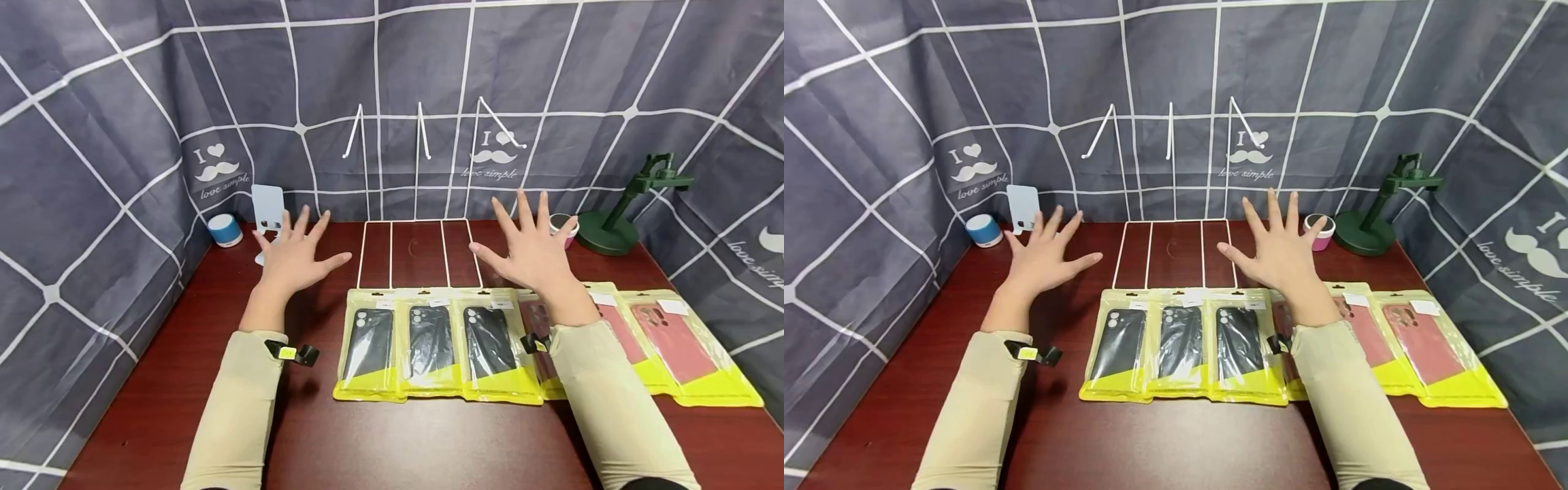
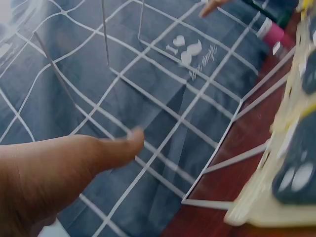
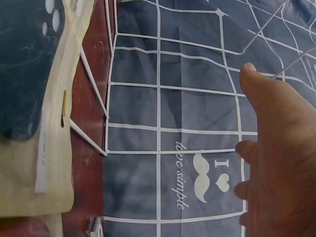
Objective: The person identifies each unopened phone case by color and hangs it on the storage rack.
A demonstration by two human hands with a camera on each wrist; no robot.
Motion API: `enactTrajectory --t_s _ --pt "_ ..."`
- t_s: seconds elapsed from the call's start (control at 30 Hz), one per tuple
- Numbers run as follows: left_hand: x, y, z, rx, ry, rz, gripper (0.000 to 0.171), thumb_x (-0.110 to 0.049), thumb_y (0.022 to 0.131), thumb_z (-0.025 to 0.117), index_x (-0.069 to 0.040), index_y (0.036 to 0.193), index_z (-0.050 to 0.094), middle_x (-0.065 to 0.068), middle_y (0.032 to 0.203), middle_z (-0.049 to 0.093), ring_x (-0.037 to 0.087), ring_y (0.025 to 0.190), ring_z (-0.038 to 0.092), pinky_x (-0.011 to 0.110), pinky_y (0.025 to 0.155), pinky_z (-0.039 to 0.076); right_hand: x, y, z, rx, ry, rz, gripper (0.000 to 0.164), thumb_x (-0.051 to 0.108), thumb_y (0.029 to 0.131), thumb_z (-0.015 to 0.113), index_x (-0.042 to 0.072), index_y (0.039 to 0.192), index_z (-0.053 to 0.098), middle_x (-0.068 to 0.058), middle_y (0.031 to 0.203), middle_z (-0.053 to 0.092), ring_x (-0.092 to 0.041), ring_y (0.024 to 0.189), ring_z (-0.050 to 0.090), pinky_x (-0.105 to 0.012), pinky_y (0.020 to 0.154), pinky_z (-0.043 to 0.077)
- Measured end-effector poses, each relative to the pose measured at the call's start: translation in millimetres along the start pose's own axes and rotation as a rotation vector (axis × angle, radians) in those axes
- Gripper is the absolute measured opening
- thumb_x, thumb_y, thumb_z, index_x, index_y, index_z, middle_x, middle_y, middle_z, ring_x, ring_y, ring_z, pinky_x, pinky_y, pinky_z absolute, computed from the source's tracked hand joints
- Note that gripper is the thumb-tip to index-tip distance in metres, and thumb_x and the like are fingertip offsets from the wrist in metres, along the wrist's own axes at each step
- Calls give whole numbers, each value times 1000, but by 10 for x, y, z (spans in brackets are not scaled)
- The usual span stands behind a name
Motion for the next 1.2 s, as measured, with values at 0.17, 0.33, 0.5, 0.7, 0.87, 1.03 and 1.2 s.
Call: enactTrajectory --t_s 0.17,0.33,0.5,0.7,0.87,1.03,1.2 --pt "-115 74 356 144 -226 54 84 -70 93 50 -24 160 31 8 163 32 36 149 26 67 112 25 461 -28 33 -38 313 -277 59 54 95 62 15 139 61 -11 154 44 -37 146 32 -68 112 25" --pt "-114 155 813 236 -340 32 72 -54 99 54 -14 157 38 10 158 40 32 147 32 61 116 23 1350 -43 322 186 493 -482 35 32 99 64 6 122 70 -6 119 71 -23 109 66 -42 96 52" --pt "-58 220 985 143 -445 9 59 -38 102 58 -13 153 45 13 154 44 28 148 31 58 121 4 1920 130 751 322 359 -500 30 23 95 69 2 116 71 -8 110 72 -23 103 68 -39 93 53" --pt "-68 181 1063 112 -522 28 59 -33 99 65 -17 152 47 11 154 45 23 147 34 47 124 2 1853 150 1071 379 309 -405 32 34 85 81 10 105 72 -7 105 65 -25 97 60 -39 87 51" --pt "-137 187 1064 104 -541 32 60 -35 98 66 -19 152 47 10 156 42 24 146 35 43 124 1 1690 65 1145 395 378 -404 36 46 82 82 19 104 70 -4 108 57 -23 99 51 -38 84 48" --pt "-78 171 1097 101 -542 14 58 -38 98 66 -22 151 49 9 157 42 29 145 36 49 121 21 1717 36 1202 417 384 -453 21 41 88 78 22 94 69 3 93 56 -18 90 48 -34 79 45" --pt "-26 151 1099 83 -566 26 55 -38 98 66 -22 148 53 9 149 51 31 139 43 52 110 39 1810 14 1179 339 397 -573 17 30 92 75 22 83 63 6 84 53 -17 79 43 -33 75 39"
Point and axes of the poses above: each hand's wrist, its own y-axis towards the middle knuckle, its own z-axis out of the palm, x = y × z, the point moved 6 cm from there along y, towards the middle knuckle
